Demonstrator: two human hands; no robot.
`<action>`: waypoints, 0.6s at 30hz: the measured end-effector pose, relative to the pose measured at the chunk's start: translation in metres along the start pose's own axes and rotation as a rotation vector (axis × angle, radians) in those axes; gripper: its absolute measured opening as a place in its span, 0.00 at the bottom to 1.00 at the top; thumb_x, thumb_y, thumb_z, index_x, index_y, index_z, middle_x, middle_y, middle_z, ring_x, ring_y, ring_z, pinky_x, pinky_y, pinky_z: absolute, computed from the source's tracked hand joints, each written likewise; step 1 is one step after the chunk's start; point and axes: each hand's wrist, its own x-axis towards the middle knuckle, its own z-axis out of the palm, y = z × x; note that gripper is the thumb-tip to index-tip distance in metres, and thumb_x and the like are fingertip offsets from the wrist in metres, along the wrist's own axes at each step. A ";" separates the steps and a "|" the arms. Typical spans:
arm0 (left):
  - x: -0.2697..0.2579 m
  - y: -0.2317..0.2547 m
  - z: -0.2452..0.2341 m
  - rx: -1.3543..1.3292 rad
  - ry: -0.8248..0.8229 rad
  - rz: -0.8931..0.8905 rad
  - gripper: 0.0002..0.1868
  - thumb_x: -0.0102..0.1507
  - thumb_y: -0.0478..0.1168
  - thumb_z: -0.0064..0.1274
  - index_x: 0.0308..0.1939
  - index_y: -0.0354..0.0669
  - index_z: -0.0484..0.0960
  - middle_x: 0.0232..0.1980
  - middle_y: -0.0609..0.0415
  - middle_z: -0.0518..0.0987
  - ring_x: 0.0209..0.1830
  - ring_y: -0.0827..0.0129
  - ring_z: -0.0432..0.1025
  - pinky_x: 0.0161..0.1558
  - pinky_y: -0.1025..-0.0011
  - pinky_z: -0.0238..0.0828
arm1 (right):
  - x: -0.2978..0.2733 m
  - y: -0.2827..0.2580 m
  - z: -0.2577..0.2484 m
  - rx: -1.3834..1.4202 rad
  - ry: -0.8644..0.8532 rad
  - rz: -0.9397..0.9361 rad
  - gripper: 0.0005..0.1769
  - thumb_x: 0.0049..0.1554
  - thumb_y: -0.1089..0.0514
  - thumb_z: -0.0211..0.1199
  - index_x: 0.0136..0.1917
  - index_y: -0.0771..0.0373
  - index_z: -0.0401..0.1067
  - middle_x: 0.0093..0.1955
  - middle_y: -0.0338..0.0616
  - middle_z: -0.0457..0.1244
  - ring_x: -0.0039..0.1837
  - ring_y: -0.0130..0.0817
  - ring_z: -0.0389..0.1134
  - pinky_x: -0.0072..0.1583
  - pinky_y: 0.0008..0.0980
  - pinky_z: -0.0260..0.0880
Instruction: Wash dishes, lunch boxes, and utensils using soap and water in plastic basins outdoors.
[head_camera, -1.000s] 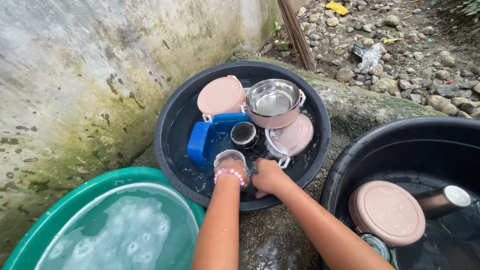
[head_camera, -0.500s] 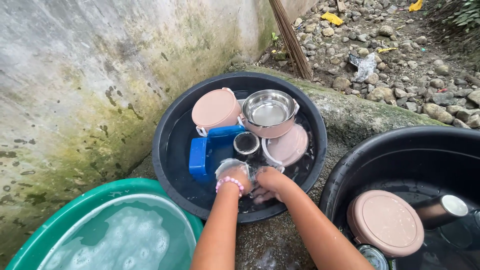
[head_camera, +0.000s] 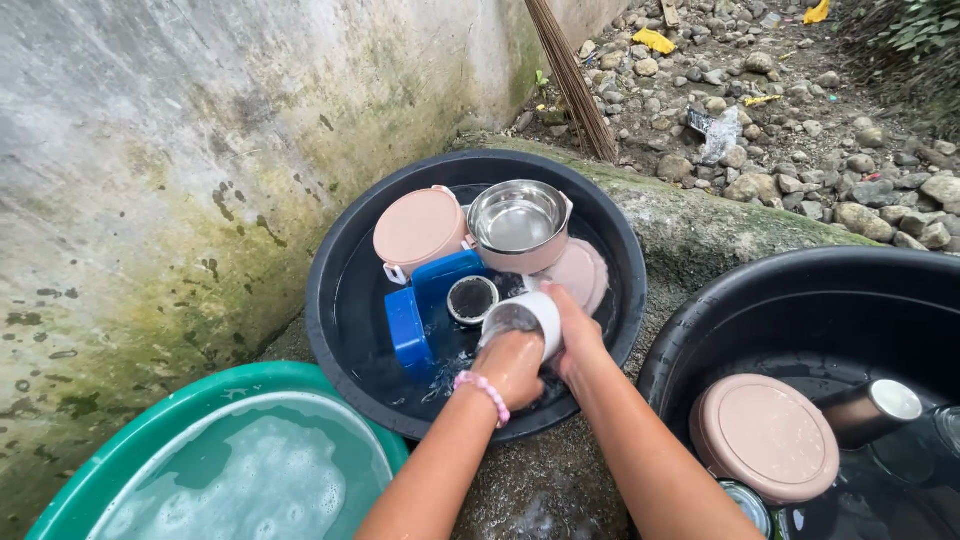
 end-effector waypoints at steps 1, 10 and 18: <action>-0.002 -0.002 -0.007 0.328 -0.209 0.004 0.19 0.48 0.31 0.60 0.43 0.28 0.82 0.44 0.31 0.82 0.47 0.43 0.79 0.53 0.56 0.74 | -0.004 -0.001 0.003 0.017 0.059 -0.024 0.26 0.48 0.49 0.75 0.54 0.69 0.76 0.47 0.50 0.72 0.44 0.43 0.75 0.48 0.49 0.78; 0.021 0.019 -0.007 -0.648 0.129 -0.299 0.24 0.49 0.29 0.57 0.51 0.30 0.81 0.47 0.44 0.85 0.46 0.58 0.81 0.46 0.62 0.77 | -0.020 -0.010 0.009 0.149 -0.197 -0.042 0.27 0.50 0.46 0.71 0.58 0.63 0.73 0.51 0.48 0.71 0.50 0.42 0.74 0.51 0.46 0.77; 0.012 0.010 -0.025 -0.727 -0.083 -0.095 0.38 0.51 0.35 0.61 0.66 0.33 0.69 0.61 0.45 0.78 0.58 0.63 0.74 0.57 0.69 0.72 | -0.002 -0.003 0.001 0.152 -0.171 -0.044 0.27 0.52 0.42 0.69 0.57 0.62 0.73 0.49 0.48 0.69 0.48 0.42 0.72 0.53 0.44 0.74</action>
